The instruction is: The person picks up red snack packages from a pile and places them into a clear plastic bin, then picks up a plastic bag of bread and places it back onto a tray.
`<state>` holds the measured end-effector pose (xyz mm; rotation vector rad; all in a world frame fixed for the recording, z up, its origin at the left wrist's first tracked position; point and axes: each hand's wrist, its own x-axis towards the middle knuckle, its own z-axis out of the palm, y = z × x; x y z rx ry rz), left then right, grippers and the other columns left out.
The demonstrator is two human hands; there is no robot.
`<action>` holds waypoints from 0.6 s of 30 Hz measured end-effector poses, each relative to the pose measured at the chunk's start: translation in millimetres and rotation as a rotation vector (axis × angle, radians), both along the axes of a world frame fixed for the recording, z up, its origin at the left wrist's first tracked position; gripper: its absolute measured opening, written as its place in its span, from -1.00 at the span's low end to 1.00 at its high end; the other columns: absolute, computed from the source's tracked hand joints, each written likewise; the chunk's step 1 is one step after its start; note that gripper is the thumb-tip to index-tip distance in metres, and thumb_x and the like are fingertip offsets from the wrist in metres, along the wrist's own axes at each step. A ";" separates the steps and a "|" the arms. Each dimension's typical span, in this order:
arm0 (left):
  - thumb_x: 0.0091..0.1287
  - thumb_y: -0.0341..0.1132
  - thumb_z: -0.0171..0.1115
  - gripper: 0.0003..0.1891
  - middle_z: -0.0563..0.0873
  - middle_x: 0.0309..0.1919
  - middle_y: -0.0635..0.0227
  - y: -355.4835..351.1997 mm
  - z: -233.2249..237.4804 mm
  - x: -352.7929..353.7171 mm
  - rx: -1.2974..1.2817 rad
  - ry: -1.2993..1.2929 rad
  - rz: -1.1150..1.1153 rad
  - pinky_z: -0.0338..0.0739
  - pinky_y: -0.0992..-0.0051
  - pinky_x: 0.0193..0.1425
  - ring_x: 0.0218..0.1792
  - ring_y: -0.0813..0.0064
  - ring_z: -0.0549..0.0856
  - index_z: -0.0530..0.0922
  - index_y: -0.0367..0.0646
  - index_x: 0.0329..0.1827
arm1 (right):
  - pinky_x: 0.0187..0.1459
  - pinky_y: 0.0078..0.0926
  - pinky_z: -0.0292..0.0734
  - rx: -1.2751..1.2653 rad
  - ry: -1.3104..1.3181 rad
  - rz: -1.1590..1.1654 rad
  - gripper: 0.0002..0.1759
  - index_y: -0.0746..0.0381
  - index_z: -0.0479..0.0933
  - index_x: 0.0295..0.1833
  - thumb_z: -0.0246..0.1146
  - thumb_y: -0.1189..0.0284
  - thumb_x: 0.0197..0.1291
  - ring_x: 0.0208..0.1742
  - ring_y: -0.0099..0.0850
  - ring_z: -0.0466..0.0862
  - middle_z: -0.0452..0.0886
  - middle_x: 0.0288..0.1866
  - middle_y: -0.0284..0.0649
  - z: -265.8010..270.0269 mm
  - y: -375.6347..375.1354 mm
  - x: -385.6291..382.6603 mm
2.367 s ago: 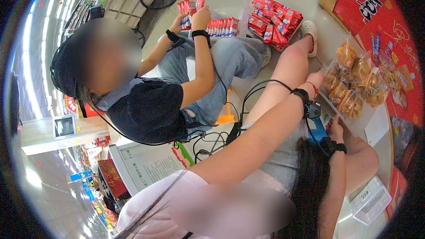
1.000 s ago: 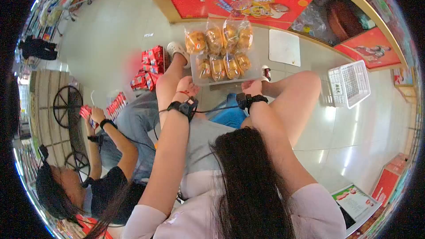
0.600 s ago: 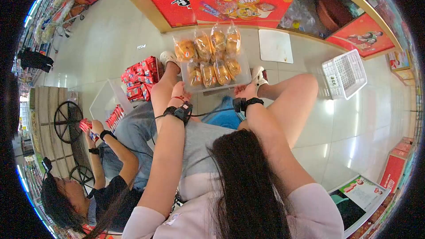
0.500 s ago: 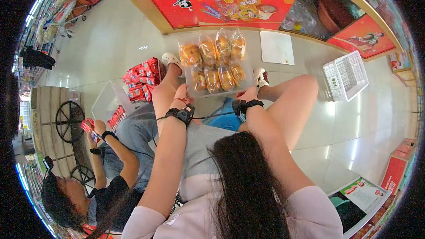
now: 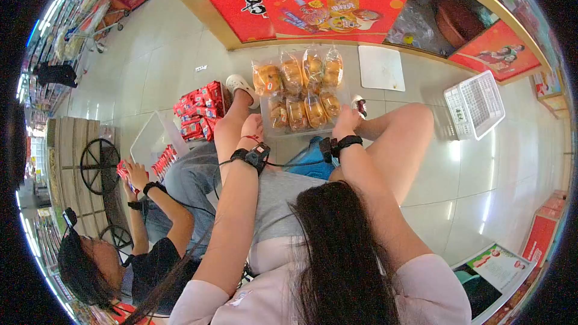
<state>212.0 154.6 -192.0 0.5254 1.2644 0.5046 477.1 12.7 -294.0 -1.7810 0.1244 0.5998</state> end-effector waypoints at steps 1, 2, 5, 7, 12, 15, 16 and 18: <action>0.29 -0.14 -0.01 -0.62 0.52 0.09 0.37 2.1 -5.5 -3.0 -0.005 -0.015 -0.008 0.29 0.48 -0.04 -0.09 0.45 0.46 0.43 -0.10 0.11 | -0.16 -0.32 0.39 0.195 0.123 -0.057 -0.69 0.34 0.52 -0.16 0.19 0.34 0.04 -0.23 -0.31 0.51 0.56 -0.24 -0.13 41.7 -0.7 -12.4; 0.29 -0.14 -0.02 -0.62 0.52 0.09 0.35 4.4 -11.1 -5.5 -0.010 -0.033 -0.016 0.30 0.48 -0.05 -0.09 0.46 0.46 0.43 -0.10 0.11 | -0.23 -0.36 0.37 0.393 0.243 -0.113 -0.74 0.33 0.52 -0.20 0.17 0.36 0.06 -0.32 -0.41 0.47 0.54 -0.32 -0.21 68.5 -1.9 -19.0; 0.33 -0.19 -0.05 -0.67 0.54 0.03 0.36 8.3 -27.0 -14.1 0.014 -0.078 -0.032 0.33 0.48 -0.09 -0.08 0.45 0.47 0.43 -0.10 0.08 | 0.04 -0.34 0.35 0.053 0.083 0.004 -0.46 0.41 0.49 0.04 0.23 0.25 0.01 -0.01 -0.21 0.51 0.58 -0.07 0.02 29.1 -4.0 -7.5; 0.28 -0.28 0.00 -0.77 0.58 -0.16 0.27 56.3 -189.8 -46.4 0.752 0.500 -0.762 0.44 0.37 -0.17 -0.15 0.32 0.54 0.50 -0.15 -0.08 | 0.27 -0.21 0.17 0.064 0.019 0.100 -0.28 0.41 0.36 0.20 0.25 0.18 -0.02 0.25 -0.07 0.34 0.40 0.21 0.10 44.5 -9.0 -18.6; 0.26 -0.29 0.02 -0.77 0.59 -0.27 0.26 39.4 -145.0 -41.0 0.872 0.560 -0.773 0.49 0.36 -0.25 -0.31 0.32 0.55 0.50 -0.18 -0.10 | 0.46 -0.07 -0.24 -0.300 -0.035 0.400 -0.13 0.41 0.10 0.37 0.19 0.15 0.01 0.48 0.16 -0.11 -0.02 0.43 0.29 72.3 -5.4 -10.6; 0.24 -0.26 0.04 -0.76 0.59 -0.27 0.28 26.6 -110.0 -36.9 0.723 0.508 -0.701 0.48 0.33 -0.23 -0.29 0.32 0.55 0.50 -0.18 -0.11 | 0.46 -0.05 -0.19 -0.488 -0.061 0.260 -0.20 0.43 0.10 0.36 0.11 0.23 0.05 0.44 0.21 -0.01 0.06 0.38 0.37 76.2 9.6 -32.6; 0.23 -0.25 0.05 -0.76 0.59 -0.27 0.29 25.7 -101.3 -35.4 0.711 0.502 -0.701 0.47 0.32 -0.23 -0.28 0.32 0.55 0.51 -0.17 -0.11 | 0.46 -0.06 -0.18 -0.481 -0.084 0.215 -0.21 0.44 0.11 0.36 0.10 0.26 0.05 0.44 0.20 0.01 0.07 0.37 0.37 77.7 12.8 -36.4; 0.22 -0.23 0.07 -0.75 0.59 -0.27 0.31 23.7 -92.8 -36.9 0.692 0.496 -0.710 0.46 0.29 -0.21 -0.27 0.32 0.54 0.51 -0.17 -0.12 | 0.45 -0.08 -0.14 -0.459 -0.079 0.160 -0.24 0.46 0.12 0.33 0.11 0.31 0.03 0.44 0.17 0.04 0.10 0.36 0.36 83.4 12.6 -44.6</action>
